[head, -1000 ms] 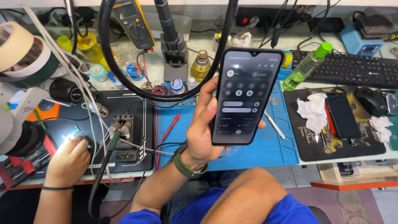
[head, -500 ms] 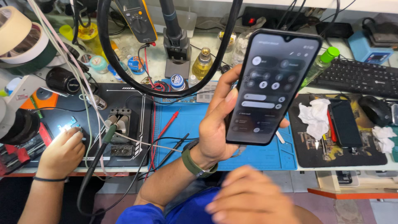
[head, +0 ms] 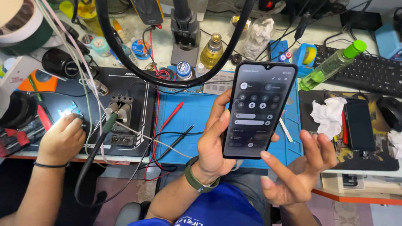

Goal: The person reassembles a disassembled smartphone by connecting internal ribbon cables and installing the battery. They then power on the device and navigate the interface to verify functionality.

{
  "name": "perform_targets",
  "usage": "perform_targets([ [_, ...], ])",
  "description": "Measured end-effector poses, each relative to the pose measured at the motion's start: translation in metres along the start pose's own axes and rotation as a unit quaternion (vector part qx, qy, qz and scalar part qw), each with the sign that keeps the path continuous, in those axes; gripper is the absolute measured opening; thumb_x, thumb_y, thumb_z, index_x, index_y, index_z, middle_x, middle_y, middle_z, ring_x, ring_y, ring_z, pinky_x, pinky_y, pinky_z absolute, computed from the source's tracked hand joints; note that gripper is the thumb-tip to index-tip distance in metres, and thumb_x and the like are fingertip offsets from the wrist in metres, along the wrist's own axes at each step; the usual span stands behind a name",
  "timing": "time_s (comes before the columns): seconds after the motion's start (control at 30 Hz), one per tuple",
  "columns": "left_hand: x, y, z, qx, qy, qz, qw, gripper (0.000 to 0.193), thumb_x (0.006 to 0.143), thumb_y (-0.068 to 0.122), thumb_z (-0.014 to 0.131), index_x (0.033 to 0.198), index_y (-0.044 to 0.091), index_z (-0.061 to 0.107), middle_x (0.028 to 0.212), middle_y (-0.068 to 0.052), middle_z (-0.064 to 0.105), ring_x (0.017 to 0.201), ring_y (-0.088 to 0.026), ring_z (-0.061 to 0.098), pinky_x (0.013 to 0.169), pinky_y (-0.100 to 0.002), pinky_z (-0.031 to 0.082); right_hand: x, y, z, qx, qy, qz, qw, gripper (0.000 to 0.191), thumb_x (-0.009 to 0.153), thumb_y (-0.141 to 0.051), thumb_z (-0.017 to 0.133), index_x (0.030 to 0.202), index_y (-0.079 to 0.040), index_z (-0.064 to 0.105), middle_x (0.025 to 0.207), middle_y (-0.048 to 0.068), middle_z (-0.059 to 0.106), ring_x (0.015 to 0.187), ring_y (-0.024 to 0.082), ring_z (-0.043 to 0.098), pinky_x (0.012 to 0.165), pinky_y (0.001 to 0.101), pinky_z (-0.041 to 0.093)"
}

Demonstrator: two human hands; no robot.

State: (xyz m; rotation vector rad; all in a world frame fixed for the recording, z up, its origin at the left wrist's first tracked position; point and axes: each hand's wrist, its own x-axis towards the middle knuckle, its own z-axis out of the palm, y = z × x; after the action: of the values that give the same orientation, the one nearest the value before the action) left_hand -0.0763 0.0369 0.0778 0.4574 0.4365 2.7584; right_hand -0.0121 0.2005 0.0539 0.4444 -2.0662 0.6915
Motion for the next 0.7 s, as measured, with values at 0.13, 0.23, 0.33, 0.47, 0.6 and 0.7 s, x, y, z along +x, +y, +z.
perform_targets([
  [0.13,-0.005,0.001,-0.009,-0.016,-0.006,0.020,1.000,0.050,0.115,0.029,0.041,0.157,0.008,0.027,0.151,-0.029,0.048,0.125,-0.045,0.059,0.102,-0.062,0.054,0.012,-0.001,-0.001,-0.029,-0.066,-0.083,0.994,0.034,0.091,-0.050,0.066,0.101,-0.023,0.083,0.156,0.016,0.042,0.150,0.036,0.021,0.126,0.0491,0.021],
  [0.23,-0.009,0.001,-0.009,-0.023,0.011,-0.001,1.000,0.055,0.111,0.030,0.043,0.159,0.010,0.027,0.152,-0.028,0.048,0.129,-0.044,0.060,0.103,-0.062,0.055,0.034,0.012,-0.014,-0.156,-0.086,-0.046,0.983,0.041,0.095,-0.048,0.067,0.114,-0.015,0.083,0.162,0.026,0.031,0.154,0.044,0.012,0.129,0.0592,0.016],
  [0.33,-0.010,-0.001,-0.008,-0.017,0.004,0.003,1.000,0.055,0.111,0.032,0.043,0.159,0.008,0.029,0.153,-0.028,0.048,0.130,-0.045,0.060,0.102,-0.061,0.055,0.041,0.019,-0.024,-0.113,-0.021,0.003,0.993,0.054,0.106,-0.050,0.059,0.133,-0.006,0.073,0.167,0.024,0.023,0.158,0.042,0.009,0.130,0.0611,0.012],
  [0.47,-0.012,-0.005,-0.009,-0.028,0.003,0.003,1.000,0.055,0.113,0.032,0.043,0.160,0.008,0.029,0.152,-0.029,0.046,0.131,-0.046,0.058,0.104,-0.062,0.054,0.024,0.011,-0.012,-0.062,0.024,0.041,0.997,0.048,0.105,-0.049,0.056,0.118,-0.007,0.075,0.165,0.023,0.032,0.158,0.044,0.017,0.126,0.0609,0.013],
  [0.6,-0.014,-0.005,-0.014,-0.025,0.034,-0.020,0.999,0.055,0.109,0.031,0.043,0.157,0.009,0.029,0.158,-0.024,0.043,0.139,-0.041,0.054,0.104,-0.064,0.054,0.006,0.006,0.000,-0.004,0.040,0.097,0.994,0.047,0.105,-0.047,0.056,0.111,-0.005,0.075,0.163,0.023,0.040,0.155,0.042,0.024,0.126,0.0585,0.020],
  [0.7,-0.016,-0.007,-0.015,-0.029,0.027,-0.018,0.999,0.054,0.111,0.032,0.043,0.159,0.011,0.029,0.157,-0.024,0.045,0.136,-0.042,0.055,0.104,-0.065,0.053,0.000,0.009,0.001,0.019,0.046,0.106,0.993,0.048,0.104,-0.048,0.056,0.107,-0.004,0.075,0.158,0.022,0.045,0.154,0.041,0.030,0.124,0.0564,0.022],
])
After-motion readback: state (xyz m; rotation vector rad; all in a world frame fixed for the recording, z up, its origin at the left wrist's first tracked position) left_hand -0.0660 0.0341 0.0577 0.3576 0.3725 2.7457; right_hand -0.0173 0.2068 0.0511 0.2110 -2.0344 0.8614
